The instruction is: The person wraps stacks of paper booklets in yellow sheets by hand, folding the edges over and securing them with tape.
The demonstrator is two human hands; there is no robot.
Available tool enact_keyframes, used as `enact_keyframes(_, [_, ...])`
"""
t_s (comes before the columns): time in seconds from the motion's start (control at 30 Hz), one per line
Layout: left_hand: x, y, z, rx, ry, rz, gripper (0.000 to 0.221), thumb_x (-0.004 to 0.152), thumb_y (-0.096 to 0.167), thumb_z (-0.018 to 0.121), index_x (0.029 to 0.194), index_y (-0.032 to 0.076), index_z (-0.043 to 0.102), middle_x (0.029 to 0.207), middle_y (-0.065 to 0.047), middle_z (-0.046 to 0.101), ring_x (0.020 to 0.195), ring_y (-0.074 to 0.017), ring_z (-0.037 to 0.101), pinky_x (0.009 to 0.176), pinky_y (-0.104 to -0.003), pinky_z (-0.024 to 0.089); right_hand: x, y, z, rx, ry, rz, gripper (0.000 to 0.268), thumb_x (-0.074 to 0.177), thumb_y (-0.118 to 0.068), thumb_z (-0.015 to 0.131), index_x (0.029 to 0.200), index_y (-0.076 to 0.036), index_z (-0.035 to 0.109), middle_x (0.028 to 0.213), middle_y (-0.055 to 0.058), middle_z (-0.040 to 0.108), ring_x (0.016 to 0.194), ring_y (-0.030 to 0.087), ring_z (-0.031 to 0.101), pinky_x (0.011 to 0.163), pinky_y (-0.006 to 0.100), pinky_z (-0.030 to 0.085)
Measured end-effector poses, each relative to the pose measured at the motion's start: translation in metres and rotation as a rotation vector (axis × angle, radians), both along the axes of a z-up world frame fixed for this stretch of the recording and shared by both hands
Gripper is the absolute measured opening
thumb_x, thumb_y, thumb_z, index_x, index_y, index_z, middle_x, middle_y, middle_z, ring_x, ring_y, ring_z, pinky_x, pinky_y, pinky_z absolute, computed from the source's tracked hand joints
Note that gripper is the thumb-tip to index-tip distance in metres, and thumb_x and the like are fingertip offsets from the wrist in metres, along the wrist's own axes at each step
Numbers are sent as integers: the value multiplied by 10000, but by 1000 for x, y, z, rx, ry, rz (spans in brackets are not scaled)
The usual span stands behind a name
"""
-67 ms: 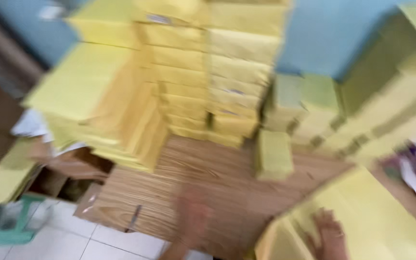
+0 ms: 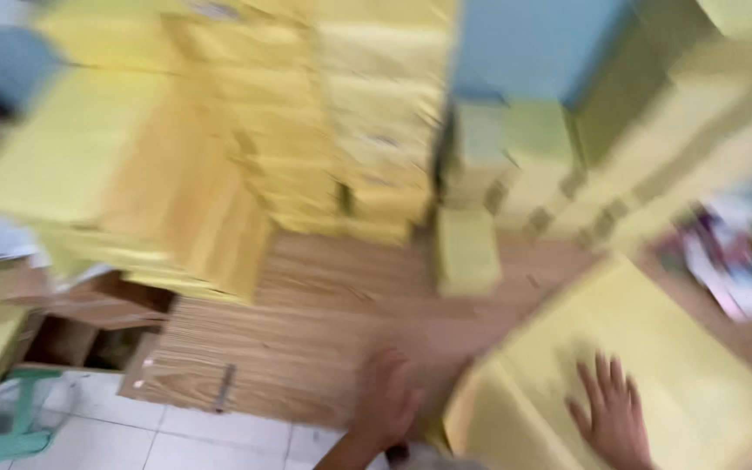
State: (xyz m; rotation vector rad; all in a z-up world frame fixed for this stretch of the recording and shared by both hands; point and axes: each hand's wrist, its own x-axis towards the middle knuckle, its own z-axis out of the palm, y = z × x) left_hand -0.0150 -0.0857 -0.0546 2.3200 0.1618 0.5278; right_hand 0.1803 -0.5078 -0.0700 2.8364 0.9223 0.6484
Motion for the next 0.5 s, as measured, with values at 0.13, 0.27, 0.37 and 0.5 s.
enact_keyframes(0.13, [35,-122,11,49,426,-383,775,919,514,614,1492,65,350,1585,-259,72,1473,-473,65,1155,-637,107,-15,-63,8,-137,336,-89,751,937,-664,334,1614,-348,252,1728,136,198,1601,352,184,1187,574,251])
enact_keyframes(0.27, [65,-168,-37,626,254,-160,992,732,575,818,1514,83,457,1507,-389,372,1407,-565,357,1013,-750,344,-13,-61,-1,-10,507,-186,669,982,-594,440,1614,-462,267,1723,104,216,1588,319,183,1226,618,139])
enact_keyframes(0.37, [108,-170,-10,834,608,-89,1133,758,815,633,1550,47,377,1512,-337,436,1471,-476,352,1098,-695,336,-1,-45,27,-18,663,-303,675,1004,-609,361,1636,-453,183,1732,111,155,1593,361,122,1233,626,141])
enact_keyframes(0.5, [168,-144,-23,784,268,251,874,741,364,813,1477,20,491,1441,-323,536,1082,-447,657,907,-636,499,12,-29,45,31,771,-400,664,1025,-597,304,1648,-423,153,1739,132,79,1592,398,49,1230,661,62])
